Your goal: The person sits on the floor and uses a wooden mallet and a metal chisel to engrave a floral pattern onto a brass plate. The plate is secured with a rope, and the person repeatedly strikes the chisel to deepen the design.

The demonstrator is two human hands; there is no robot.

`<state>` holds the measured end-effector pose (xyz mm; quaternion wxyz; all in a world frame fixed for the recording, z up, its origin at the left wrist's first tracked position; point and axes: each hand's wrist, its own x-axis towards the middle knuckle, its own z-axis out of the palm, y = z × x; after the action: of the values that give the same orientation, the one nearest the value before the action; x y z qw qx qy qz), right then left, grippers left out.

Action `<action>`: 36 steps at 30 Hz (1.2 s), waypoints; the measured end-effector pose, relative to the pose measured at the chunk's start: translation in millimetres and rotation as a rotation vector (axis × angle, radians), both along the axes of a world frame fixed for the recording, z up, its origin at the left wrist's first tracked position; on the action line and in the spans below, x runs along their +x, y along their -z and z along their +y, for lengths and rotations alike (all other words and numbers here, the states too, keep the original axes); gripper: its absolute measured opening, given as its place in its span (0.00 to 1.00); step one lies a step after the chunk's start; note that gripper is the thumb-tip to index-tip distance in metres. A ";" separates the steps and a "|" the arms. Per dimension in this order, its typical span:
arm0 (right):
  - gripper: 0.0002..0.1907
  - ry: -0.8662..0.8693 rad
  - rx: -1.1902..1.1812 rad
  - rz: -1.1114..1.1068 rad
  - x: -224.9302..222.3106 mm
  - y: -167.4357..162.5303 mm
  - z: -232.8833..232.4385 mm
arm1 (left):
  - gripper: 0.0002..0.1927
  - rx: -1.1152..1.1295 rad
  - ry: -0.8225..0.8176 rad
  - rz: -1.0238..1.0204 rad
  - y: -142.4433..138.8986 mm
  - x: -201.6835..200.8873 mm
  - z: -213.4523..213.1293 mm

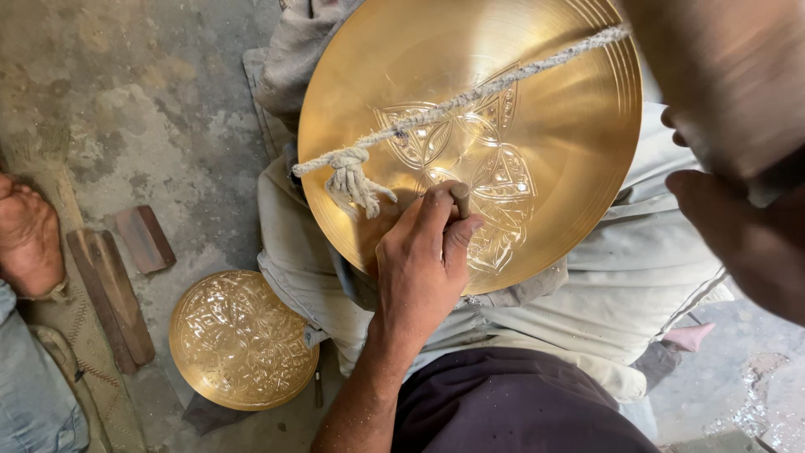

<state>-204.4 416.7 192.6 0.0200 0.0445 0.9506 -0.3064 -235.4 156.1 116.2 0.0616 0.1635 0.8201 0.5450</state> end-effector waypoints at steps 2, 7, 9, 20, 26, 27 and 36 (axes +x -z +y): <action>0.25 0.028 -0.033 0.010 -3.5 1.9 -1.3 | 0.12 -0.023 -0.004 0.029 0.2 -0.3 -0.7; 0.27 -0.192 0.506 0.050 -9.8 -12.7 4.2 | 0.09 -0.049 0.011 0.001 1.5 -1.2 -1.8; 0.27 -0.215 0.526 0.087 -10.4 -18.4 3.5 | 0.10 -0.024 0.011 -0.003 1.8 -1.0 -1.6; 0.29 -0.267 0.640 0.063 -16.6 -29.8 -7.4 | 0.11 -0.031 0.013 -0.009 2.5 0.1 -1.9; 0.32 -0.148 0.247 0.103 -6.0 -18.1 -7.0 | 0.13 -0.072 0.033 -0.042 2.9 0.4 -2.3; 0.33 -0.148 0.250 0.117 -5.4 -17.7 -6.7 | 0.12 -0.091 0.032 -0.026 2.7 -0.1 -2.2; 0.29 -0.128 0.457 0.137 -4.7 -36.0 -25.0 | 0.12 -0.119 0.027 -0.004 -2.2 -1.2 -1.9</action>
<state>-209.1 391.8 228.7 -0.0359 -0.0332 0.9953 -0.0837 -236.6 154.2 118.4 0.0801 0.1695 0.8486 0.4947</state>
